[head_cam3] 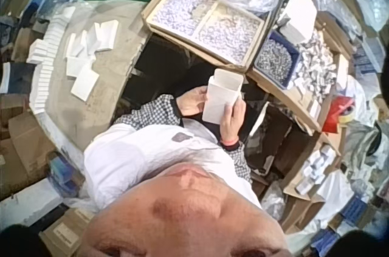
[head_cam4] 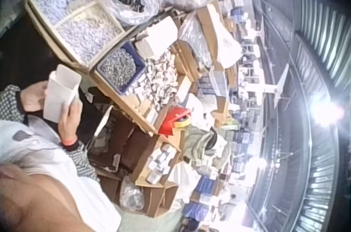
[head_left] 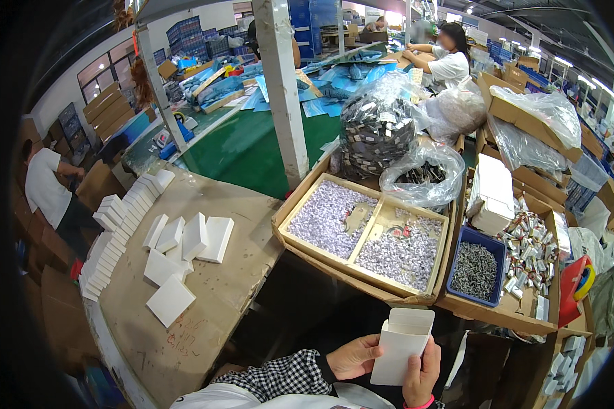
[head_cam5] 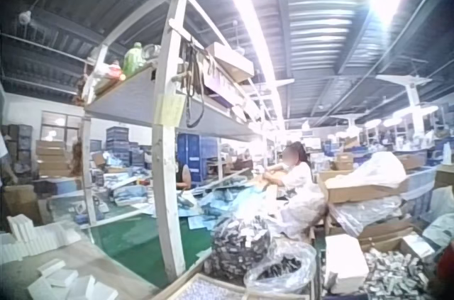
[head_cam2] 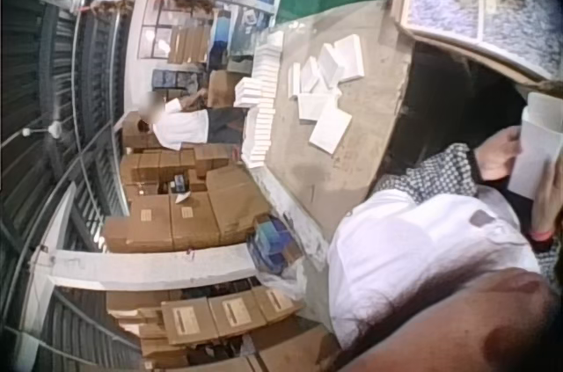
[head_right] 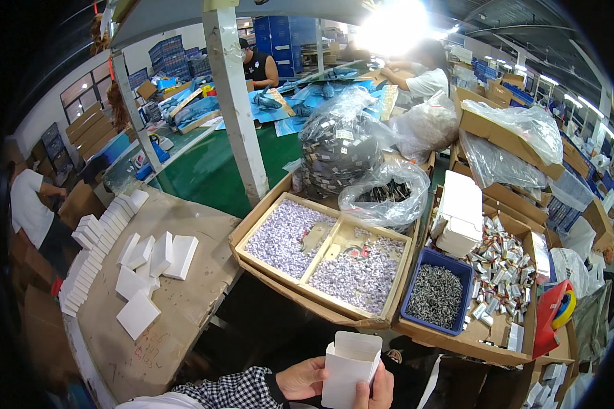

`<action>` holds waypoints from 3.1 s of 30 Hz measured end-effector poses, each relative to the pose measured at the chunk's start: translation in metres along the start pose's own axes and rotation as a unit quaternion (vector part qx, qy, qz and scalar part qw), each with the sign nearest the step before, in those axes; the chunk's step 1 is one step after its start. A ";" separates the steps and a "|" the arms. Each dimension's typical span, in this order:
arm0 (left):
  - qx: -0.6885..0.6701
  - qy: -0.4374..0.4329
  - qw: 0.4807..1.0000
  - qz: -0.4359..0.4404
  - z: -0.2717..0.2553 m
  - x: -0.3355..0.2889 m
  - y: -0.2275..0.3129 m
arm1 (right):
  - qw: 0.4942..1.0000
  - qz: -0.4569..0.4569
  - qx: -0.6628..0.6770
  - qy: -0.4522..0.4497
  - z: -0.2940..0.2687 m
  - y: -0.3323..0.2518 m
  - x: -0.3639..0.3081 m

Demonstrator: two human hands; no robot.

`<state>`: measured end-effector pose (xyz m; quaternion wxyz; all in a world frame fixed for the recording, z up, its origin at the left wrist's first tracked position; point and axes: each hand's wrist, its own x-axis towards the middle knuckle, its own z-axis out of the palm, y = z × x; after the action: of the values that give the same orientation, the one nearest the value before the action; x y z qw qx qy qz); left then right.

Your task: The person repeatedly picks small components from trays, places them into white rectangular boxes, and seals the boxes with tape. The person handles multiple boxes in sequence, placing finished units into a larger cardboard box.

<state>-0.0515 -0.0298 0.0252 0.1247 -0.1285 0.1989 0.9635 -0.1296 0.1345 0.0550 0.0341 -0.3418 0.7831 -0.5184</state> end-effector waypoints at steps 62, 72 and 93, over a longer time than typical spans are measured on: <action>0.382 0.100 0.897 0.197 -0.027 -0.021 -0.029 | 0.955 0.197 0.200 -0.099 -0.005 0.032 -0.040; 0.424 0.100 0.882 0.180 -0.005 -0.028 -0.020 | 0.958 0.154 0.216 -0.105 -0.013 0.035 -0.033; 0.305 0.101 0.942 0.095 -0.006 -0.017 0.002 | 0.879 0.286 0.375 -0.063 -0.008 0.024 -0.031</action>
<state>-0.0352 -0.0370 0.0259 0.0447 -0.1611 0.5064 0.8459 -0.1212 0.1641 0.0291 0.3555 -0.0963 0.5897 -0.7188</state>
